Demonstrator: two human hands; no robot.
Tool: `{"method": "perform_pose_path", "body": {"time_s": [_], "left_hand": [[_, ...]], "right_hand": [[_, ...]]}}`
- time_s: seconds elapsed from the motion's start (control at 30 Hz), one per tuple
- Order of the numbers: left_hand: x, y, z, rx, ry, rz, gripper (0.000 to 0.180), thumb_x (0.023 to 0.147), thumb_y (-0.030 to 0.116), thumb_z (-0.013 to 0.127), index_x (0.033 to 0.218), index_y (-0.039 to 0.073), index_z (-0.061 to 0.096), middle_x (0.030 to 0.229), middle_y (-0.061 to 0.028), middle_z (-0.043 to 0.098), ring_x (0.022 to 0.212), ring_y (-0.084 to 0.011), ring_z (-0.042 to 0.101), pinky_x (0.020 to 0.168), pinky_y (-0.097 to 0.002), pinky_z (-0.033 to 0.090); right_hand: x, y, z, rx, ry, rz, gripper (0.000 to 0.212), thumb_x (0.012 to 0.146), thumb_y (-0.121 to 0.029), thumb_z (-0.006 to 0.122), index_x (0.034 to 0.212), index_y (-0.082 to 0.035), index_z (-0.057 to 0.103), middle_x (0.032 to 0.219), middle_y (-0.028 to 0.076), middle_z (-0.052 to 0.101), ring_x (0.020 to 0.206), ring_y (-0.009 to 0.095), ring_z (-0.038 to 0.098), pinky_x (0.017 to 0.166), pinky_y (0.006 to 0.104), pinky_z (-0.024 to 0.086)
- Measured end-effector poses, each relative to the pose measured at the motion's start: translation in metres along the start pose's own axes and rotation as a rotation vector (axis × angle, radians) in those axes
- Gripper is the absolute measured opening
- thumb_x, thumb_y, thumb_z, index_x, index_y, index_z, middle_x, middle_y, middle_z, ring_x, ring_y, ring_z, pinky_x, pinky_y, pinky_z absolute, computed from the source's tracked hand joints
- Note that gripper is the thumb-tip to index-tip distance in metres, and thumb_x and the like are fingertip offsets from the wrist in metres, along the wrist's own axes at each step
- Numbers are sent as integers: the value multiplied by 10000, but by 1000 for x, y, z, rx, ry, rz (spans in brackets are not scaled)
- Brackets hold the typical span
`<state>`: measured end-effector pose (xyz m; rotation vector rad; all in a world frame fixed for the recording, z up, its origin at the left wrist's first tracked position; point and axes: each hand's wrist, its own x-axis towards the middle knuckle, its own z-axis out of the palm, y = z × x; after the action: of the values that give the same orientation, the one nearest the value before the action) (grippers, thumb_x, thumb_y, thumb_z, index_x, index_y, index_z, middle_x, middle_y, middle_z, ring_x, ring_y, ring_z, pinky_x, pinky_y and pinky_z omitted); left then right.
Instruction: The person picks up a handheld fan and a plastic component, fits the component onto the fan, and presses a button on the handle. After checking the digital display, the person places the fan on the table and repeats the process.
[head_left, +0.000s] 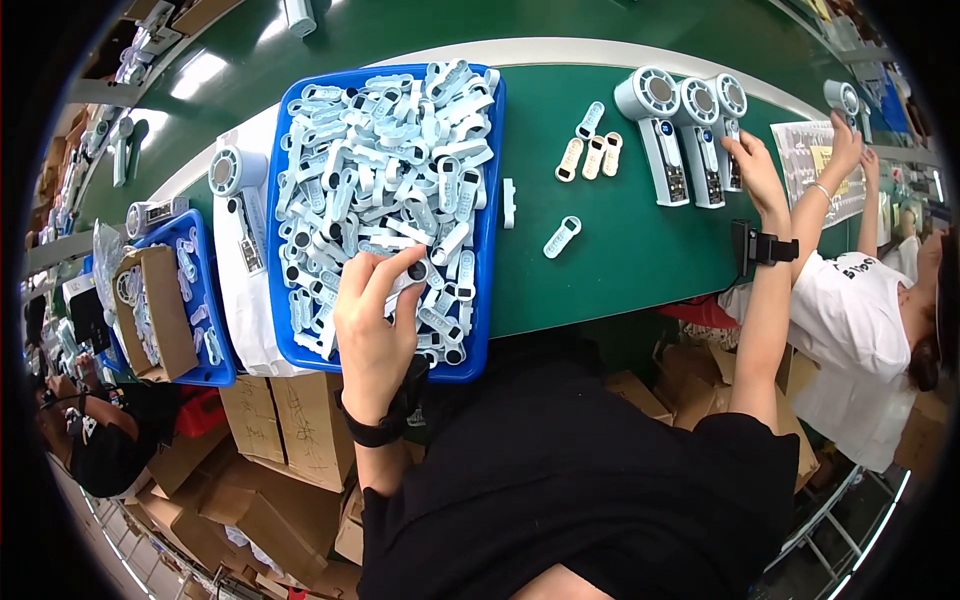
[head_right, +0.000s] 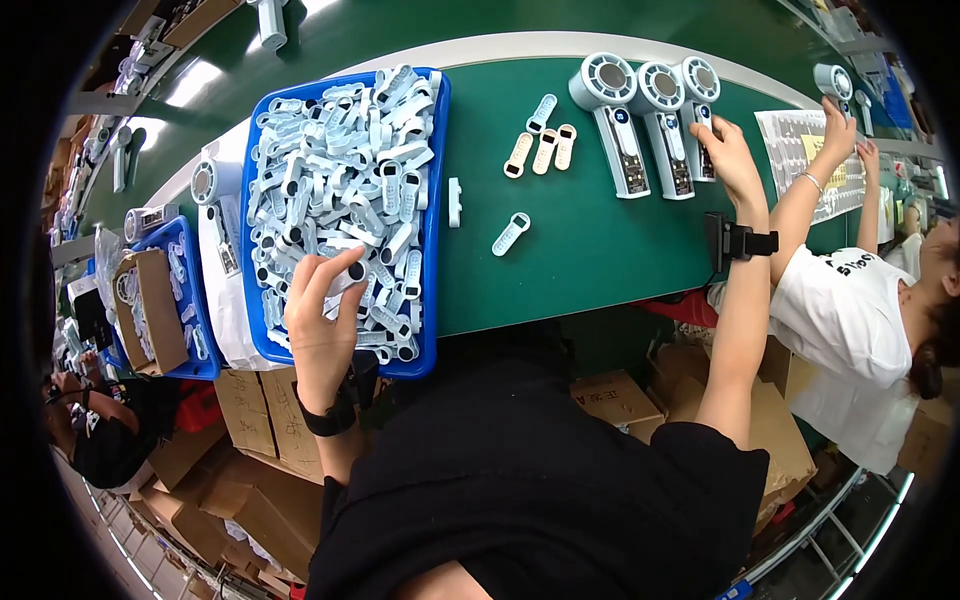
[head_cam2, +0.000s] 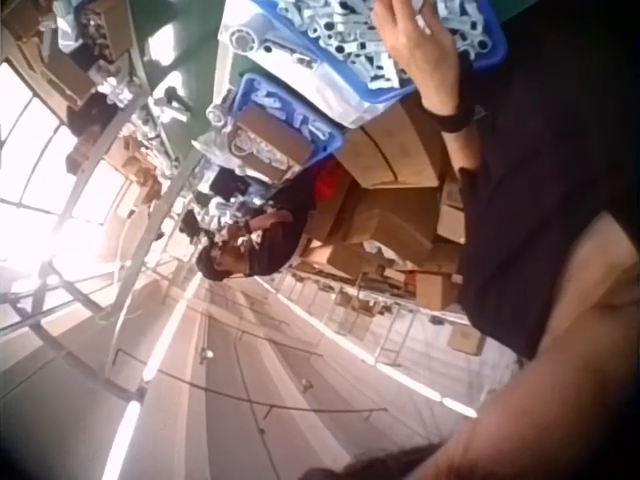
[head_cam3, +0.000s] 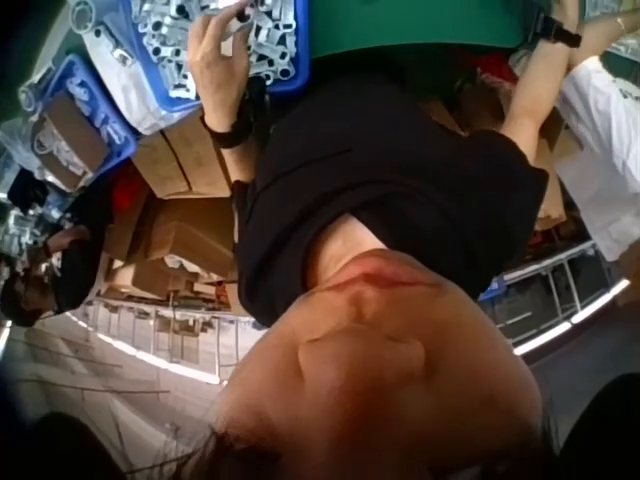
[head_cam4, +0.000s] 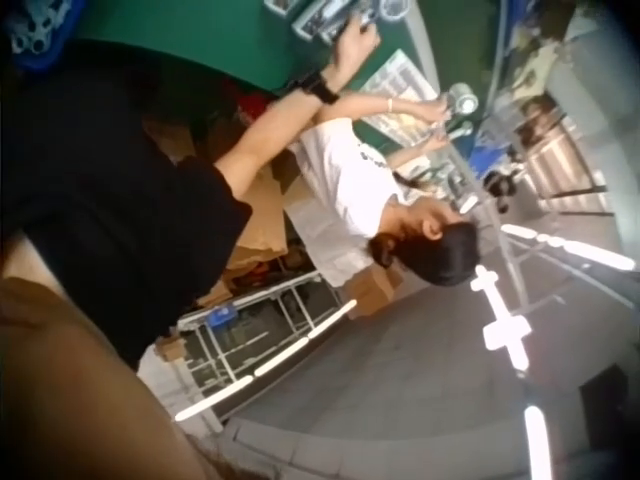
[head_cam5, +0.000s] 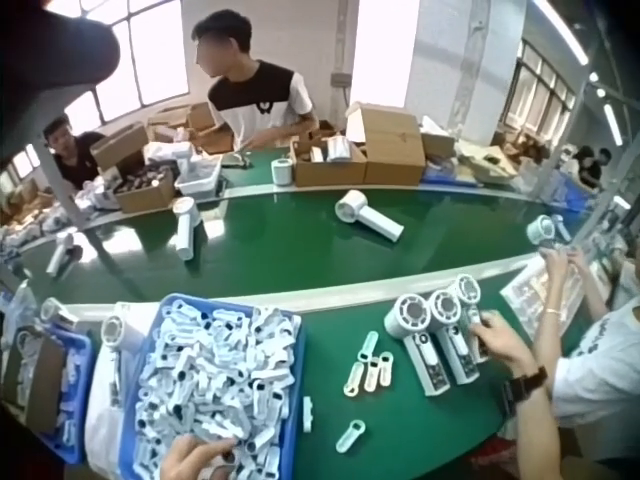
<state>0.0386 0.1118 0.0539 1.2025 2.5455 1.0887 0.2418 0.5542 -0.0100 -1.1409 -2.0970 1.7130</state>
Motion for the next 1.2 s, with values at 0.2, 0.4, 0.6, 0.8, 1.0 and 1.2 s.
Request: {"method": "perform_pose_path", "body": {"time_s": [0.2,0.4,0.6,0.8,1.0,1.2], "left_hand": [[1,0,-3,-187,-6,-126,263,731,-70,606,974,17,557,877,-92,618,727,-196,599,632,-266,452],[1,-1,1,-367,75,-220,276,784,-63,582,1033,10,490,944,-101,634,826,-164,629,648,-235,473],[8,4,-3,-468,113,-298,263,785,-62,582,1027,16,515,947,-96,632,819,-151,628,615,-217,478],[15,5,-6,-432,170,-280,274,754,-64,618,1009,31,583,933,-92,624,842,-144,599,605,-209,480],[11,-6,-6,-595,239,-261,353,723,-87,633,1056,20,581,930,-92,619,884,-145,573,640,-222,496],[16,26,-3,-787,136,-249,362,746,-106,605,1096,-30,559,958,-115,599,851,-159,600,719,-242,505]], "right_hand": [[40,-85,-15,-1166,406,-439,659,816,-421,603,1299,-24,396,1259,204,427,1103,303,477,938,362,371],[146,-168,50,-1090,114,-375,669,797,-354,605,1278,37,354,1107,208,561,962,295,572,828,341,455],[285,-83,33,-1010,258,-456,683,797,-399,636,1300,-24,365,1164,176,526,1058,273,529,904,339,408],[255,-112,30,-612,45,-285,608,781,-393,658,1189,5,448,1006,118,571,884,183,566,746,283,474],[92,-162,80,82,-279,-161,466,836,-312,615,1150,1,470,891,54,565,680,84,550,577,176,480],[-73,-139,145,565,-605,-99,635,780,-358,671,1155,89,419,950,147,578,778,174,623,664,250,526]]}}
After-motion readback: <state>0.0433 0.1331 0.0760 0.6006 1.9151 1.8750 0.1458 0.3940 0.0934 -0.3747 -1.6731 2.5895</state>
